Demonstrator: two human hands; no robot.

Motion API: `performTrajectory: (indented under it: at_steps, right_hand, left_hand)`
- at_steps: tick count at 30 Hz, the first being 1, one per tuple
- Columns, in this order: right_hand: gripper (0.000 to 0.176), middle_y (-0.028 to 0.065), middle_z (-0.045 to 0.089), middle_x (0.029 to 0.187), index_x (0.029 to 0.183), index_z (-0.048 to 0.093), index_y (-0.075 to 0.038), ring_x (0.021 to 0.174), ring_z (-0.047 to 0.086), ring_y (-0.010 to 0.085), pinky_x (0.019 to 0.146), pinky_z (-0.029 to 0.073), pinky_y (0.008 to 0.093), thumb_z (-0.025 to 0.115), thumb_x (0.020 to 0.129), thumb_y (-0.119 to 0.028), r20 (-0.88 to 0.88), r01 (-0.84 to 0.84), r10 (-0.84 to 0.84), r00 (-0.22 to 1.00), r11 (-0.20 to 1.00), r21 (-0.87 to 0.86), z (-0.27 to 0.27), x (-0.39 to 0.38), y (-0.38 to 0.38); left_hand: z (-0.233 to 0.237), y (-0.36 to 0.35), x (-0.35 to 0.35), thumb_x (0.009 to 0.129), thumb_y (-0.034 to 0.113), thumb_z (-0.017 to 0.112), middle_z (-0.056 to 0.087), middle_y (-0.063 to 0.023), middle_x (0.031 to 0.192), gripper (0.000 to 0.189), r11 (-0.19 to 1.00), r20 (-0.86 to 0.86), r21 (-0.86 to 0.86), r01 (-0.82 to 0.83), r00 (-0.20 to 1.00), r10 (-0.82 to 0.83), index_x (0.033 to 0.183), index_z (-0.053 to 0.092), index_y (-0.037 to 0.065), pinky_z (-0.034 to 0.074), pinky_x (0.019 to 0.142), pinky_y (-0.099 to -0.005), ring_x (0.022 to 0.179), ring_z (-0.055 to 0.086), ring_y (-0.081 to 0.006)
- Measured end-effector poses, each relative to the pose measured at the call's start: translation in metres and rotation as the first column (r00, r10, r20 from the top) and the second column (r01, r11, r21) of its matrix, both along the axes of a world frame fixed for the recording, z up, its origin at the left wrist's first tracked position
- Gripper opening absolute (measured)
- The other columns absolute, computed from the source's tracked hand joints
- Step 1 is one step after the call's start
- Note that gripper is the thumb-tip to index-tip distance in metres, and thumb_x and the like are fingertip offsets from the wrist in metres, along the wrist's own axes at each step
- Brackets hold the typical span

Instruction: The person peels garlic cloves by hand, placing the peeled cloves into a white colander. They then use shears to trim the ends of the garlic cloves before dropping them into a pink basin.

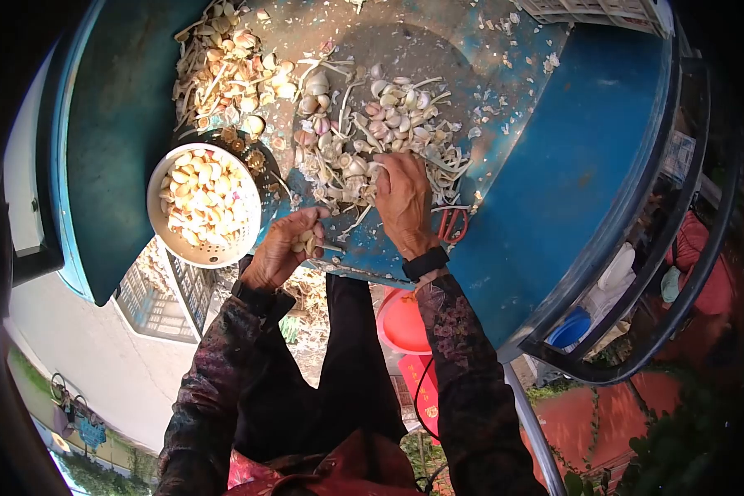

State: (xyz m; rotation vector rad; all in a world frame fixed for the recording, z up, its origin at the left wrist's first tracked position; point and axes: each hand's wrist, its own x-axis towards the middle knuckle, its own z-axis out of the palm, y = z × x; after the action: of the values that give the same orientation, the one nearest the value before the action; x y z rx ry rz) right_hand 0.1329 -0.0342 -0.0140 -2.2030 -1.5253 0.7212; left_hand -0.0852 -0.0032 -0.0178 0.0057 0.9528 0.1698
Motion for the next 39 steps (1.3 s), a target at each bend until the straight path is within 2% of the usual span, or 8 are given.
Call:
performTrajectory:
  at_steps: [3,11,20,24,27,30,36,39]
  right_hand:
    - [0.025,0.0156,0.059,0.099,0.105,0.060,-0.002,0.091,0.057,0.0362,0.079,0.047,0.0434,0.059,0.080,0.000,0.024,-0.039,0.039,0.999,0.999,0.004,-0.017,-0.010,0.019]
    - [0.029,0.0173,0.062,0.094,0.110,0.056,-0.002,0.082,0.061,0.0379,0.071,0.050,0.0432,0.064,0.083,-0.006,0.001,-0.070,0.070,0.998,0.997,-0.041,-0.045,-0.005,0.041]
    - [0.027,0.0189,0.057,0.102,0.109,0.057,-0.003,0.088,0.058,0.0404,0.073,0.047,0.0451,0.062,0.083,-0.004,-0.055,-0.053,0.057,0.997,0.995,0.082,-0.035,-0.021,0.058]
    - [0.024,0.0183,0.058,0.101,0.105,0.058,-0.001,0.085,0.061,0.0355,0.070,0.049,0.0415,0.064,0.082,-0.005,0.063,-0.070,0.078,0.995,0.991,-0.116,-0.037,-0.021,0.057]
    - [0.018,0.0082,0.063,0.090,0.098,0.063,0.001,0.080,0.063,0.0130,0.072,0.050,0.0251,0.068,0.085,-0.010,-0.325,0.196,-0.241,0.915,0.967,-0.163,-0.005,-0.019,0.033]
    - [0.014,0.0075,0.063,0.093,0.098,0.065,-0.001,0.082,0.065,0.0150,0.072,0.053,0.0263,0.065,0.084,-0.001,-0.679,0.226,-0.286,0.676,0.958,-0.178,0.016,-0.033,-0.009]
    - [0.016,0.0080,0.064,0.093,0.100,0.065,0.003,0.082,0.065,0.0124,0.074,0.053,0.0259,0.061,0.085,0.006,-0.769,0.212,-0.440,0.463,0.898,-0.386,0.029,-0.047,-0.043]
    - [0.015,0.0085,0.064,0.088,0.097,0.064,0.004,0.082,0.065,0.0123,0.071,0.053,0.0257,0.063,0.083,0.006,-0.730,0.224,-0.440,0.523,0.897,-0.381,0.029,-0.056,-0.049]
  left_hand:
    - [0.001,0.003,0.005,0.095,0.027,0.055,0.056,0.0015,0.066,0.028,0.998,-0.037,0.041,0.057,0.998,-0.056,0.107,0.062,0.002,0.038,0.047,-0.0209,0.053,0.048,-0.0067]
    - [0.000,0.012,0.007,0.095,0.028,0.055,0.054,0.0036,0.064,0.026,0.977,-0.119,0.149,0.153,0.984,-0.135,0.105,0.062,0.005,0.028,0.047,-0.0183,0.052,0.043,-0.0038]
    - [-0.004,0.010,0.011,0.095,0.026,0.053,0.055,0.0035,0.065,0.023,0.970,-0.180,0.170,0.174,0.973,-0.143,0.103,0.063,0.007,0.033,0.047,-0.0171,0.053,0.046,-0.0030]
    - [-0.004,0.005,0.006,0.095,0.028,0.053,0.054,0.0031,0.065,0.025,0.977,-0.163,0.161,0.143,0.980,-0.116,0.104,0.063,0.007,0.033,0.046,-0.0175,0.053,0.045,-0.0034]
    - [0.003,0.011,0.011,0.096,0.033,0.052,0.054,0.0029,0.065,0.030,0.979,-0.143,0.154,0.131,0.984,-0.109,0.105,0.063,0.007,0.033,0.046,-0.0179,0.054,0.045,-0.0038]
    - [0.005,0.011,0.020,0.097,0.039,0.050,0.054,0.0025,0.066,0.035,0.971,-0.112,0.141,0.195,0.977,-0.180,0.103,0.060,0.006,0.032,0.046,-0.0193,0.054,0.044,-0.0048]
    - [-0.006,-0.005,0.015,0.096,0.037,0.052,0.055,0.0021,0.071,0.030,0.939,-0.063,0.166,0.302,0.953,-0.296,0.099,0.058,0.008,0.032,0.046,-0.0187,0.055,0.044,-0.0052]
    - [-0.003,-0.011,0.011,0.095,0.033,0.055,0.054,0.0031,0.069,0.025,0.943,-0.088,0.103,0.317,0.947,-0.309,0.097,0.057,0.008,0.033,0.045,-0.0174,0.056,0.045,-0.0041]
